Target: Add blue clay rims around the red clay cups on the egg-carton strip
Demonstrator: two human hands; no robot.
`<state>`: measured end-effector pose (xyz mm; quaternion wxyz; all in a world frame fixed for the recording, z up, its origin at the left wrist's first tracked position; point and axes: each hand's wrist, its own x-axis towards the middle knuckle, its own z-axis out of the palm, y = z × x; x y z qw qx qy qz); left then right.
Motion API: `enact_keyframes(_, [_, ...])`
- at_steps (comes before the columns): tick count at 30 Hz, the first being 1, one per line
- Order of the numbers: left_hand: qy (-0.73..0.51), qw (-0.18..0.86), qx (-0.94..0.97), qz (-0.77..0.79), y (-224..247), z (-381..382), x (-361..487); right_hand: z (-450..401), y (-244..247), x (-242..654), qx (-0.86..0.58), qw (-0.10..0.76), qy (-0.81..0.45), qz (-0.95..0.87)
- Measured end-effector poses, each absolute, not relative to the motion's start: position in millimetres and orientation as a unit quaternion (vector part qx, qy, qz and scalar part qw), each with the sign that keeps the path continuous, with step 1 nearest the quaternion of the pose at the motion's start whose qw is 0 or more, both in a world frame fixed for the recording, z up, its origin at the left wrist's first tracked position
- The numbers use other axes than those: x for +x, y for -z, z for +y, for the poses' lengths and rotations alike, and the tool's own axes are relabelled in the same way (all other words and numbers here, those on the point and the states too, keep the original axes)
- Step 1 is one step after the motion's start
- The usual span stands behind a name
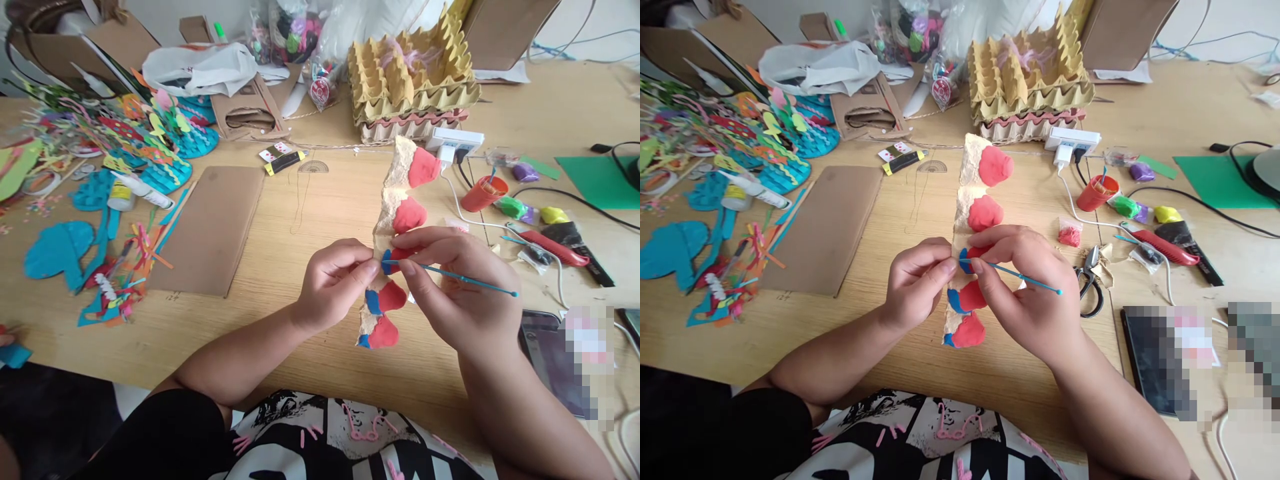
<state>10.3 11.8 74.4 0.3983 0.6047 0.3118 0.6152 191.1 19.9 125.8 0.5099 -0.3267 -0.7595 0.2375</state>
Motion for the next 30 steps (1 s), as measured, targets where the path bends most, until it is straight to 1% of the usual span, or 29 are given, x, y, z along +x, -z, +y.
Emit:
enact_keyframes(17, [-0.608, 0.372, 0.632, 0.304, -78.9, 11.5, 11.1, 17.8, -123.9, 188.7, -0.347, 0.525, -0.247, -0.736])
enact_keyframes(26, [-0.608, 0.380, 0.636, 0.285, -79.0, 11.6, 10.9, 16.6, -122.2, 185.7, -0.342, 0.543, -0.237, -0.730])
enact_keyframes(30, [-0.612, 0.370, 0.632, 0.299, -76.5, 12.2, 10.9, 15.6, -123.1, 186.3, -0.348, 0.538, -0.256, -0.724])
